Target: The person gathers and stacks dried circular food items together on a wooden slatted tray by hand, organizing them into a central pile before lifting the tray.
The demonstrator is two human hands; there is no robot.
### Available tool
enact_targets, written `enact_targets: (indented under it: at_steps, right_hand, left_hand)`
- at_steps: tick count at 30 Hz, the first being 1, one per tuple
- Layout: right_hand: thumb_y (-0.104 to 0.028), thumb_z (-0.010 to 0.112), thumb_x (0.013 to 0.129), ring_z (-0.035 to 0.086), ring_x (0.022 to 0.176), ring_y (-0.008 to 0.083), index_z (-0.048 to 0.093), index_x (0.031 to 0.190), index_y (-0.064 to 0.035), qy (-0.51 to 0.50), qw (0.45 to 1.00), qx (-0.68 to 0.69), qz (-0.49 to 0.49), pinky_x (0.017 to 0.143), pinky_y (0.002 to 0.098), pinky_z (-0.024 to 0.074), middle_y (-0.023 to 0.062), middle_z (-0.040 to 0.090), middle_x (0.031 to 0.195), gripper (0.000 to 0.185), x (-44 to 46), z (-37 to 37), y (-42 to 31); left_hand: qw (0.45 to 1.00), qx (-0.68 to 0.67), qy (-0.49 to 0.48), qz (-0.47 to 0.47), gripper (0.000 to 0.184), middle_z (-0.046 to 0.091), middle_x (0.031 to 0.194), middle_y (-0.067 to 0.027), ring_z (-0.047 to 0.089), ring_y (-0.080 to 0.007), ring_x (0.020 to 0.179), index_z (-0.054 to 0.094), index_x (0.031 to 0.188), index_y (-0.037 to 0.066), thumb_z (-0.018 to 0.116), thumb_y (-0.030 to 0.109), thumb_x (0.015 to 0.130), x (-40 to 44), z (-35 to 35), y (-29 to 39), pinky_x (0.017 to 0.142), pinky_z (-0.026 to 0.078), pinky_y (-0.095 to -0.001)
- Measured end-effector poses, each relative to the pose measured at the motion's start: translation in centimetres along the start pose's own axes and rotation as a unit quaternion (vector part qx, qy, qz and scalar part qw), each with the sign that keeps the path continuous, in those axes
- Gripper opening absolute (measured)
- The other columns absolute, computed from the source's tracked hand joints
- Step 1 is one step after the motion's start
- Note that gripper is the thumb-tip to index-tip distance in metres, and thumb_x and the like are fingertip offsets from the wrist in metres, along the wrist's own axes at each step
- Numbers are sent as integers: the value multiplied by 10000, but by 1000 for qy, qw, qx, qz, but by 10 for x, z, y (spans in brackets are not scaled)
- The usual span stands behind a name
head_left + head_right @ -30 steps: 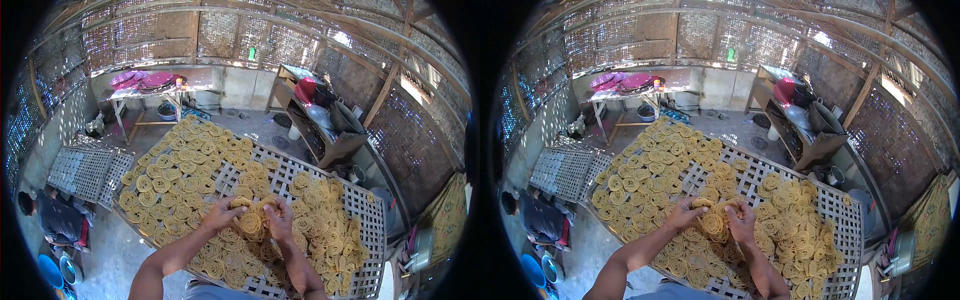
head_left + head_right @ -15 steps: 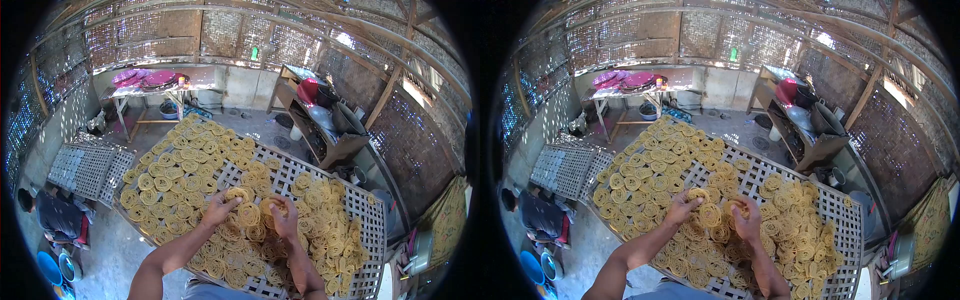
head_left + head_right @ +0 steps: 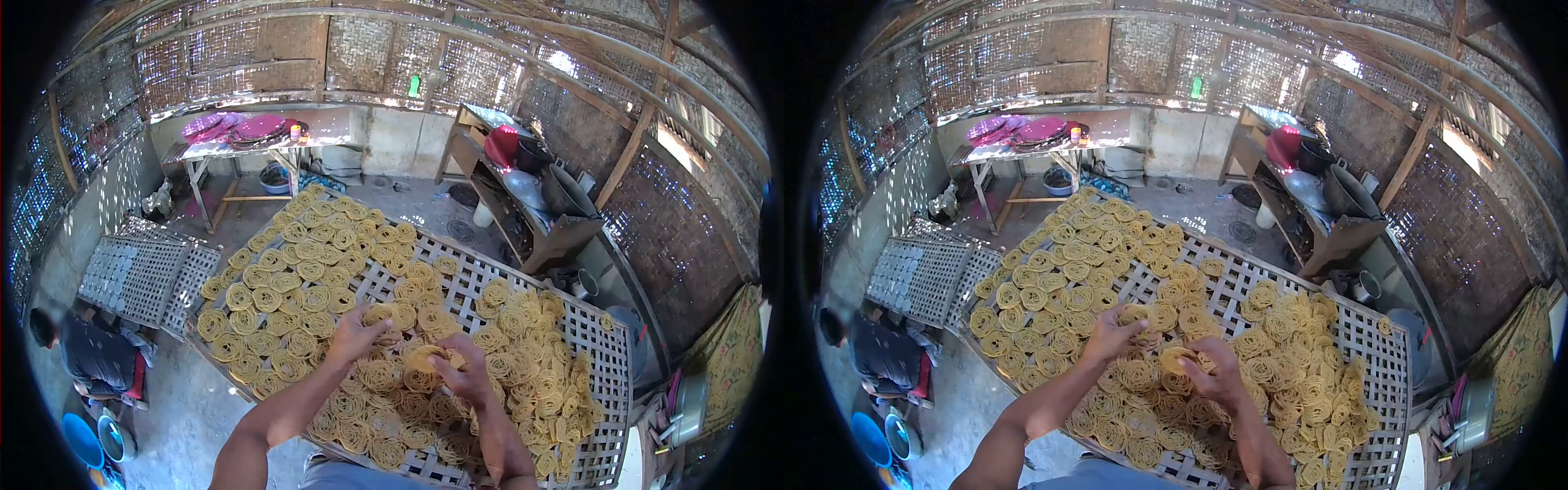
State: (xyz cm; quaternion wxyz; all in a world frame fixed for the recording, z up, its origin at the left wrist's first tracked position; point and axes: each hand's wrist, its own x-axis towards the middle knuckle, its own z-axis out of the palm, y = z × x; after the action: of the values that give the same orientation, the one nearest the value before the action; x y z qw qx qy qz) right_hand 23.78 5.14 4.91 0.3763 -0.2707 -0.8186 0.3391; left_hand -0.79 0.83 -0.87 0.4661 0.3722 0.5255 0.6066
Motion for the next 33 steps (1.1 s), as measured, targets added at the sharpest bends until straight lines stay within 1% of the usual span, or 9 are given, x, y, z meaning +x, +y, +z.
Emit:
enact_targets:
  at_steps: [2, 6, 7, 11, 17, 20, 23, 26, 33]
  right_hand:
    - [-128, 806, 834, 686, 948, 256, 712, 1034, -18, -42, 997, -45, 39, 874, 384, 519, 126, 717, 945, 248, 4, -15, 2]
    - [-588, 741, 827, 517, 1337, 382, 566, 1395, -3, -57, 917, -375, 121, 1159, 482, 341, 223, 593, 1394, 834, 9, -28, 31]
    - [-786, 623, 786, 361, 1452, 438, 408, 1495, 57, -142, 897, -361, 211, 1228, 508, 213, 269, 445, 1532, 1123, 12, -27, 37]
    - [-702, 671, 821, 430, 1388, 463, 452, 1378, 133, -89, 878, -448, 144, 1167, 538, 276, 355, 507, 1406, 1028, -7, 14, 65]
    - [-440, 859, 767, 598, 1188, 405, 534, 1240, 48, -28, 940, -289, 177, 1026, 494, 449, 269, 627, 1234, 754, -6, 28, 37]
    - [-238, 888, 768, 640, 1156, 322, 537, 1272, 11, -17, 949, -123, 291, 985, 435, 509, 209, 638, 1260, 663, 10, 17, -4]
    - [-133, 895, 765, 682, 1037, 236, 527, 1273, 2, 56, 964, 153, 210, 897, 372, 547, 139, 689, 1141, 642, 5, 16, 20]
    - [-33, 873, 775, 653, 1053, 161, 541, 1254, 3, 98, 968, 143, 182, 904, 316, 543, 87, 683, 1146, 584, 7, 3, 28]
    - [-77, 818, 853, 675, 1005, 160, 569, 1281, 3, 142, 967, 155, 142, 887, 322, 545, 98, 705, 1124, 502, 17, -26, -5]
  left_hand:
    - [981, 187, -49, 15, 525, 746, 1061, -154, 722, -205, 931, 660, 1247, -27, 805, 320, 881, 4, -9, 2, 825, 588, -385]
    - [896, 428, -1, 119, 863, 573, 1371, -286, 521, -388, 1315, 543, 1422, 20, 755, 606, 825, -8, 8, 19, 1103, 401, -500]
    - [859, 493, -3, 136, 924, 503, 1446, -299, 428, -421, 1390, 500, 1466, 35, 731, 653, 819, -1, 10, 4, 1158, 328, -507]
    - [737, 663, -84, 101, 1040, 299, 1601, -312, 205, -488, 1506, 343, 1576, 71, 638, 742, 838, -10, 28, 3, 1250, 137, -512]
    - [863, 454, -130, 179, 852, 468, 1509, -224, 414, -392, 1421, 414, 1521, 70, 783, 444, 851, -14, 25, -5, 1187, 343, -451]
    - [930, 324, -107, 134, 843, 527, 1467, -177, 533, -331, 1318, 458, 1504, 95, 863, 216, 775, -24, 29, 23, 1118, 424, -402]
    - [968, 197, -65, 144, 778, 599, 1395, -150, 592, -278, 1228, 529, 1452, 74, 870, 132, 755, -26, 31, 35, 1070, 461, -386]
    - [967, 189, 14, 172, 677, 672, 1300, -154, 627, -243, 1208, 614, 1366, 77, 876, 90, 742, -17, 26, 28, 1027, 503, -358]
    - [970, 156, 53, 180, 567, 723, 1228, -138, 676, -211, 1125, 667, 1294, 32, 873, 87, 768, -11, 22, 22, 1003, 518, -334]
